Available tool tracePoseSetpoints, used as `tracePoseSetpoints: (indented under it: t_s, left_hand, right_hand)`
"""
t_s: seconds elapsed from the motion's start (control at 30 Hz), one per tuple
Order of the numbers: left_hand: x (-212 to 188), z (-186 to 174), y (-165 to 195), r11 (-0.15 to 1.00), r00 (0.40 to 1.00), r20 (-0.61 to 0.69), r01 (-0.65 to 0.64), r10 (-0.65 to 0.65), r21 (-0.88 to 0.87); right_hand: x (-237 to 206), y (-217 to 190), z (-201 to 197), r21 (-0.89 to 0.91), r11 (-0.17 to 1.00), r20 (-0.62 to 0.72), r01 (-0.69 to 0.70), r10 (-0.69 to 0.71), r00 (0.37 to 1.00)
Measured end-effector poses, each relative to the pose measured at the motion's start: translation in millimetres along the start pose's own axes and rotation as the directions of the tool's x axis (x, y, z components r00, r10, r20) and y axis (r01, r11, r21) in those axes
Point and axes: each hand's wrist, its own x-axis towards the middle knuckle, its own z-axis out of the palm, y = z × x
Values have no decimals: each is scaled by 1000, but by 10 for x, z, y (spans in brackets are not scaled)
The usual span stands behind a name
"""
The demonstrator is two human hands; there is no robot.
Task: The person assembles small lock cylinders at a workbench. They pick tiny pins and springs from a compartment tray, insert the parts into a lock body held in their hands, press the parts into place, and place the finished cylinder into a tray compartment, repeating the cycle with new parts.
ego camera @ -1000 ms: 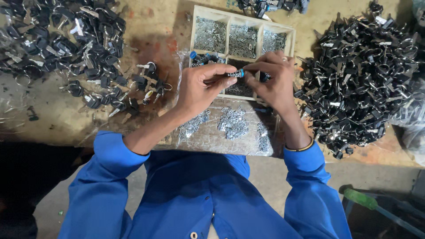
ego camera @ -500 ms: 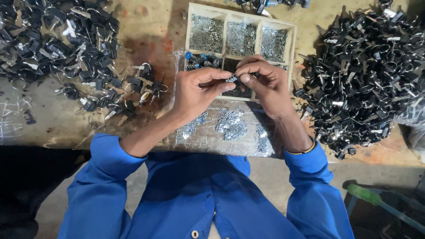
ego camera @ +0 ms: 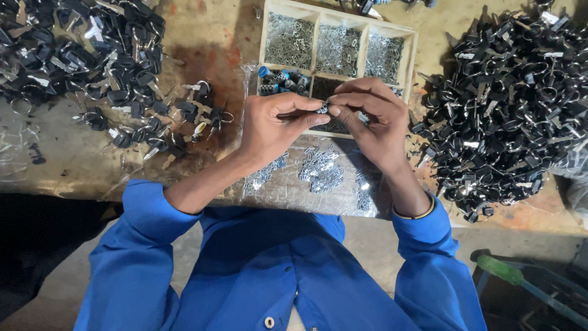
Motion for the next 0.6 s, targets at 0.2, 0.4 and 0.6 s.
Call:
tracePoseSetpoints:
  t_s: [0.2, 0.4, 0.6]
  left_hand:
    - [17, -33, 0, 998, 999, 17, 43, -42, -56]
    - [31, -88, 5, 1000, 1000, 23, -17, 17, 24]
    - [0, -66, 3, 999, 1000, 18, 4, -4, -34]
  right_hand:
    - [25, 55, 27, 336, 916, 108, -221, 196, 975]
    - [34, 40, 102, 183, 975, 101, -125, 108, 989]
    - [23, -2, 23, 147, 988, 73, -51, 40, 996]
